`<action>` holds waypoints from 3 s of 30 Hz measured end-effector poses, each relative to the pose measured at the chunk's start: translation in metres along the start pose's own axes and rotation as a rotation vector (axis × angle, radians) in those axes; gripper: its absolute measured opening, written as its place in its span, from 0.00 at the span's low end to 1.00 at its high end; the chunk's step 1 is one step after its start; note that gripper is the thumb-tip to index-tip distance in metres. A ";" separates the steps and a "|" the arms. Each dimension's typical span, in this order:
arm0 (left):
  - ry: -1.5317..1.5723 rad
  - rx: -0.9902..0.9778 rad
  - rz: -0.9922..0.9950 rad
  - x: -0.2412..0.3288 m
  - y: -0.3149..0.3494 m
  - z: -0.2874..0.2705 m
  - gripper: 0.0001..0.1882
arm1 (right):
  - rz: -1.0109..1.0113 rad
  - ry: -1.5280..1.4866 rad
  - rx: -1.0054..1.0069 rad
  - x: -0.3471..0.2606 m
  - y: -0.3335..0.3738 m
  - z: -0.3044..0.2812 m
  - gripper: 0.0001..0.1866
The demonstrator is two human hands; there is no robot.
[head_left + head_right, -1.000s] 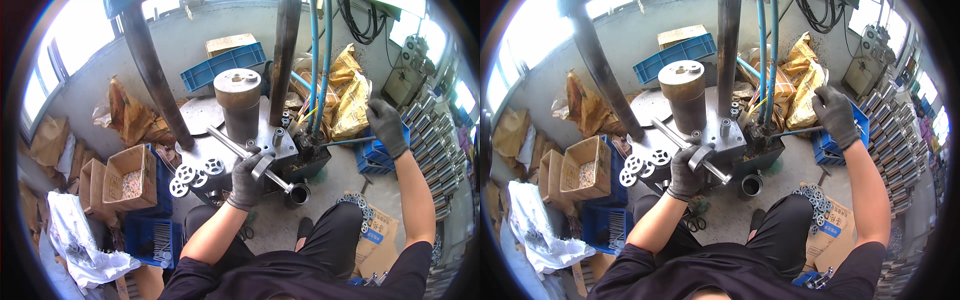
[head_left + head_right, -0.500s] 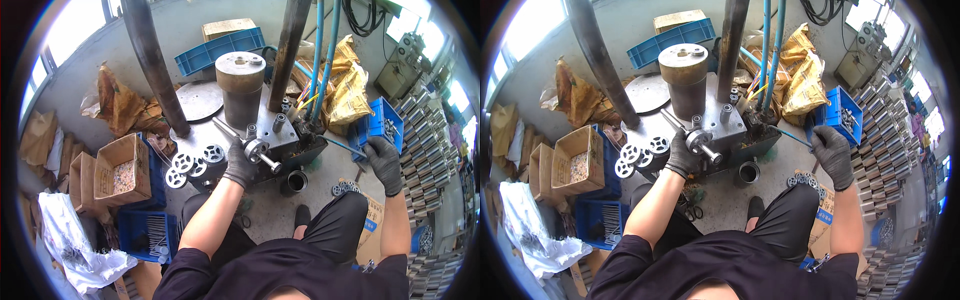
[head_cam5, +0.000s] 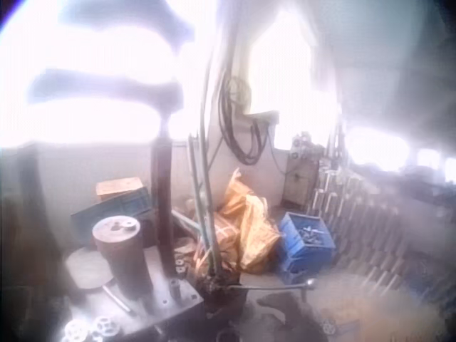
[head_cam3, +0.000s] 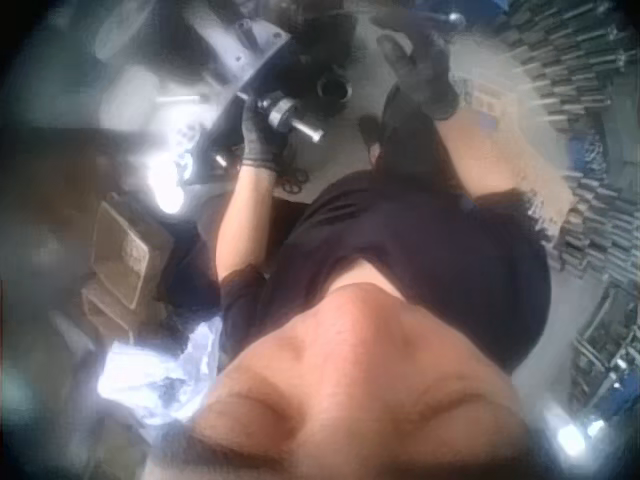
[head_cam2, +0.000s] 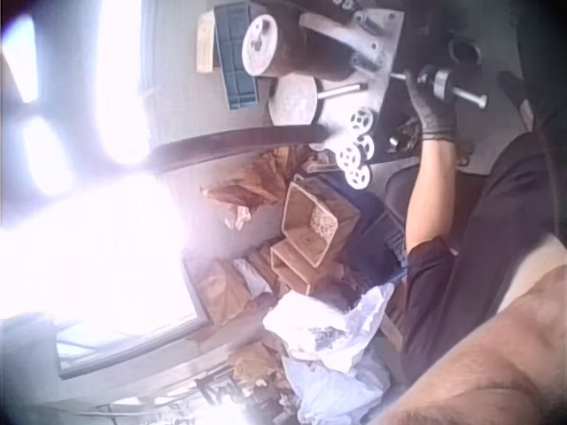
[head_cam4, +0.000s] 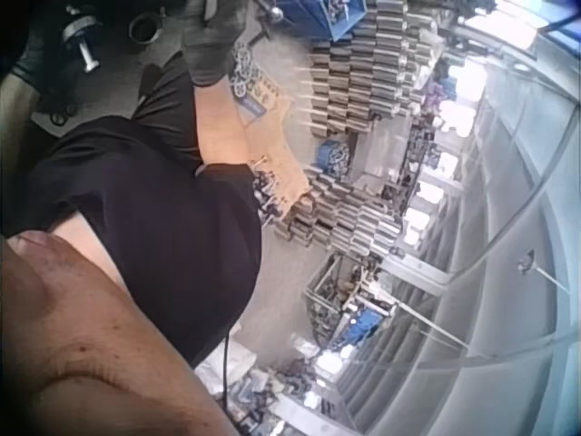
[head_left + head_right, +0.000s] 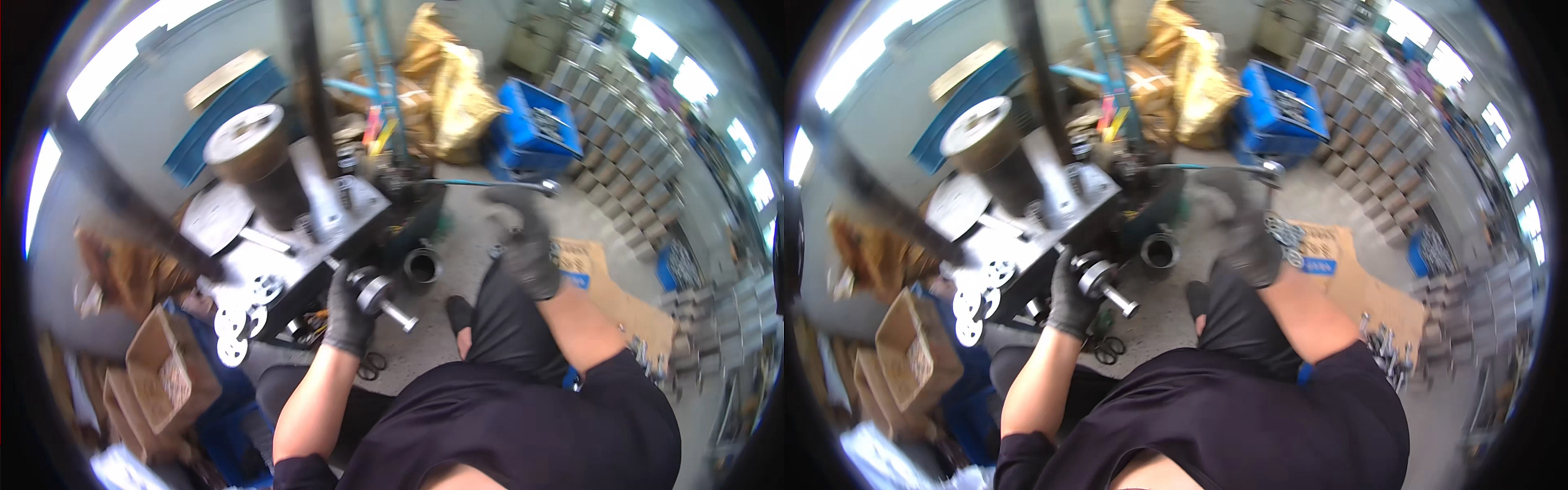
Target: The person operates an industrial press to assemble metal components by placing a gear and a rod into the machine, pulling a lever to press them together, and then removing the joined parts.
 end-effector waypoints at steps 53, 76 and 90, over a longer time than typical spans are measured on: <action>-1.384 -0.361 0.491 -0.047 0.000 0.027 0.18 | 1.643 0.583 -0.373 0.068 0.352 -0.489 0.23; -0.656 0.178 1.197 0.106 0.158 -0.035 0.19 | 0.127 0.186 -0.640 0.080 0.052 -0.095 0.14; 0.026 1.562 0.655 -0.174 0.364 -0.480 0.10 | -0.257 0.270 -0.473 0.167 -0.087 0.244 0.26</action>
Point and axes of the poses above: each hand's wrist, its own y-axis away from the middle knuckle, its own z-axis out of the palm, x = y × z, the point moved 2 cm from there along -y, towards the middle knuckle, and after that the axes turned 1 degree about z, right-handed, at the moved point
